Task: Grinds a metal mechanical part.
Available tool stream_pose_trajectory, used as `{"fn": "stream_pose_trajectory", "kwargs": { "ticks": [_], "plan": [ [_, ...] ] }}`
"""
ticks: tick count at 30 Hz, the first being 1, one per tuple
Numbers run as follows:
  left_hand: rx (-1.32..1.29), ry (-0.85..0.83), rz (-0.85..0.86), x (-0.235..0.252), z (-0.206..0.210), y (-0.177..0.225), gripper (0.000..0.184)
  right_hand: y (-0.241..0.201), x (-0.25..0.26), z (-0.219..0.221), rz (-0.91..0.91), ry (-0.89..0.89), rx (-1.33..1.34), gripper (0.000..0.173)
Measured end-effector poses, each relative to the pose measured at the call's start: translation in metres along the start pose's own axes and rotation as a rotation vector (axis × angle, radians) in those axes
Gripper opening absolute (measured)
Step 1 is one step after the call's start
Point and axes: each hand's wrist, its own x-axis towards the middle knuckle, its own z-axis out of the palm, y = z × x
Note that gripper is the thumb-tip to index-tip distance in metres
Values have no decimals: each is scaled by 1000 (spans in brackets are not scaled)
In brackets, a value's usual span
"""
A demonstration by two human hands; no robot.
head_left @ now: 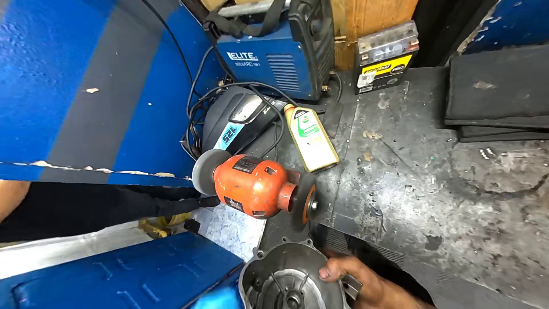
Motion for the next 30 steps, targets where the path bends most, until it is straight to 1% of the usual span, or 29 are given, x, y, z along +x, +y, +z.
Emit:
{"fn": "stream_pose_trajectory", "kwargs": {
  "ticks": [1, 2, 3, 4, 6, 8, 9, 10, 12, 14, 15, 16, 18, 20, 23, 26, 28, 30],
  "plan": [
    [-85, -71, 97, 8, -8, -37, 62, 1, -4, 2, -12, -6, -33, 46],
    [-177, -165, 56, 19, -9, -56, 83, 2, -5, 2, -27, -16, -59, 54],
    [-281, -246, -32, 30, -5, -66, 92, 3, -5, 2, -48, -39, -83, 56],
    [-401, -319, -142, 38, 0, -71, 92, 3, -4, 0, -63, -65, -110, 55],
    [-624, -444, -323, 45, 5, -73, 73, 4, -2, -6, -63, -99, -161, 55],
    [-681, -512, -391, 49, 5, -75, 53, 8, 1, -14, -56, -63, -197, 57],
    [-691, -513, -409, 50, 4, -77, 49, 11, 3, -16, -55, -14, -203, 57],
    [-692, -485, -420, 51, 4, -79, 46, 14, 4, -17, -59, 48, -201, 58],
    [-607, -433, -376, 54, 5, -86, 44, 20, 1, -16, -94, 143, -179, 60],
    [-494, -384, -313, 58, 6, -89, 43, 27, -8, -14, -154, 168, -108, 64],
    [-484, -345, -313, 59, 10, -86, 40, 30, -11, -14, -200, 160, -80, 66],
    [-495, -302, -336, 59, 15, -81, 38, 32, -13, -14, -225, 168, -58, 69],
    [-559, -226, -431, 61, 23, -72, 37, 33, -14, -4, -210, 291, -63, 71],
    [-609, -159, -521, 66, 26, -66, 35, 31, -8, 4, -171, 392, -88, 64],
    [-568, -131, -546, 71, 25, -55, 36, 29, -3, 11, -164, 434, -81, 53],
    [-524, -124, -594, 73, 31, -47, 35, 30, -10, 17, -178, 508, -62, 46],
    [-484, -140, -599, 74, 34, -45, 36, 29, -11, 17, -184, 548, -43, 45],
    [-447, -119, -586, 76, 34, -42, 37, 29, -7, 19, -171, 582, -21, 48]
  ]
}}
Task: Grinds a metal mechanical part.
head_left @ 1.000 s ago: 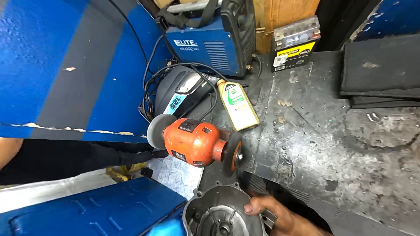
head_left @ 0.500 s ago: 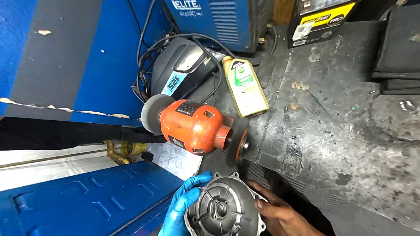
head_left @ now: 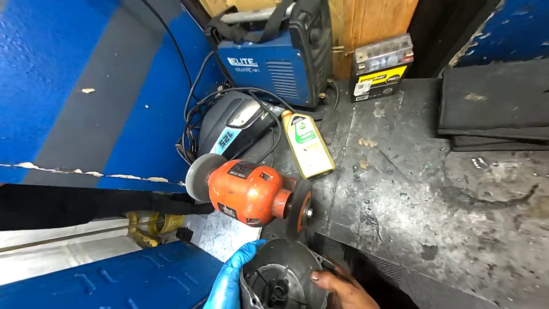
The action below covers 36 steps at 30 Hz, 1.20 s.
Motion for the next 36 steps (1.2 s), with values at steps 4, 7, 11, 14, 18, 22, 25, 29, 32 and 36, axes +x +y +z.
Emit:
{"fn": "stream_pose_trajectory", "kwargs": {
  "ticks": [4, 7, 11, 14, 18, 22, 25, 29, 32, 36],
  "plan": [
    [31, 10, -7, -5, 7, 10, 36, 0, 0, 1, 0, -25, 32, 40],
    [42, 12, 6, -4, 9, 10, 36, 2, 3, -1, -9, -43, 52, 40],
    [73, 18, 25, -6, 9, 18, 37, 5, 10, 3, 8, -92, 84, 42],
    [83, 3, 12, -8, 9, 14, 36, 4, 5, -1, 2, -70, 62, 41],
    [97, 22, 63, -11, 6, 21, 37, 4, 10, 6, 1, -117, 75, 40],
    [75, -26, 27, -12, 7, 16, 37, 4, -1, -1, -21, -88, 28, 36],
    [45, 6, 45, -9, 8, 20, 39, 5, 5, 5, -8, -83, 53, 36],
    [61, -36, -3, -11, 9, 22, 35, 7, -5, 5, -22, -50, 32, 35],
    [66, -63, -10, -10, 7, 16, 34, 10, -10, -1, -46, -48, 41, 37],
    [61, -199, 53, -8, -14, 13, 36, 21, -9, 0, -131, -130, 26, 38]
  ]
}}
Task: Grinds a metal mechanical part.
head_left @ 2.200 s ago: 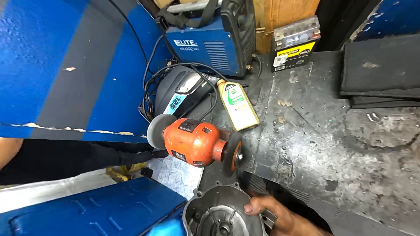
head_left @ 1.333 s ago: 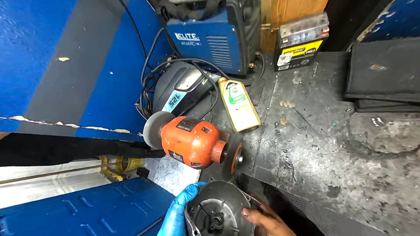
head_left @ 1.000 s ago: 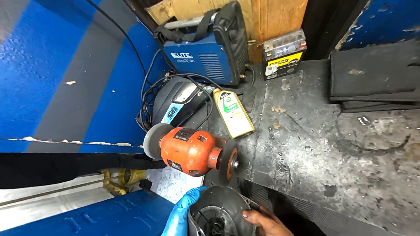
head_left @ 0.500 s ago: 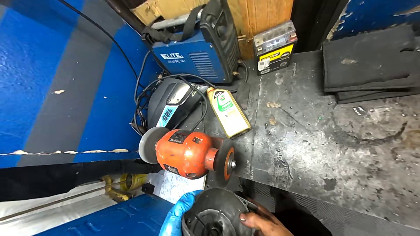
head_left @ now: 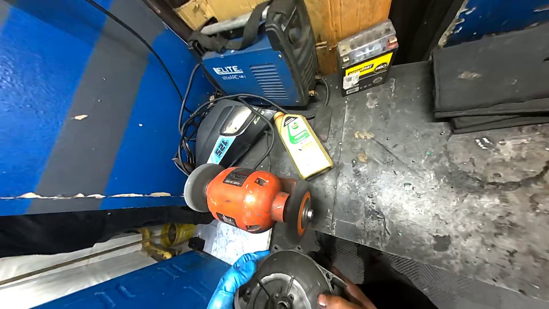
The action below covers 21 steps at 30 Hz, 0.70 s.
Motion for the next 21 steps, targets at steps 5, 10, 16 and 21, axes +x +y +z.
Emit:
{"fn": "stream_pose_trajectory", "kwargs": {
  "ticks": [5, 10, 16, 21],
  "plan": [
    [15, -182, 174, -2, -27, -16, 37, 7, 0, 1, -122, -83, -76, 37],
    [76, -149, 237, -4, -28, -20, 38, 6, -3, 2, -63, -79, -69, 49],
    [99, 122, 200, -1, -19, -37, 44, 9, -1, 3, 116, -44, -27, 93],
    [192, 88, 155, -5, -2, -20, 60, 0, -5, 14, 101, 21, -50, 91]
  ]
}}
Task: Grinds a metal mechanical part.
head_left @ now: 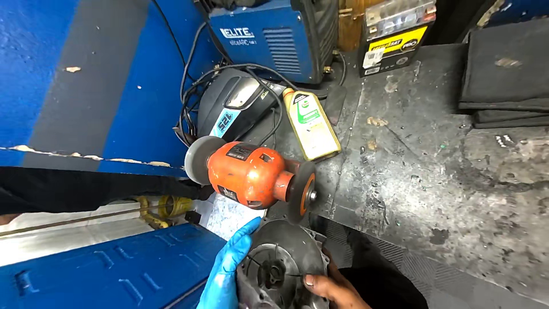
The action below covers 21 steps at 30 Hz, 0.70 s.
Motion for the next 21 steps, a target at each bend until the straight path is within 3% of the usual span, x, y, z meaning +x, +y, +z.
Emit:
{"fn": "stream_pose_trajectory", "kwargs": {
  "ticks": [5, 15, 19, 21],
  "plan": [
    [-41, -16, -44, 8, 10, -6, 50, -10, -5, 0, 68, 98, -30, 78],
    [-39, 95, -7, 4, 3, -6, 50, -17, 14, 1, 130, 25, -56, 86],
    [-27, 143, 56, -4, -4, 8, 50, -18, 26, 11, 126, -82, -36, 75],
    [-20, 90, 70, -11, -2, 9, 50, -21, 20, 10, 102, -59, -60, 57]
  ]
}}
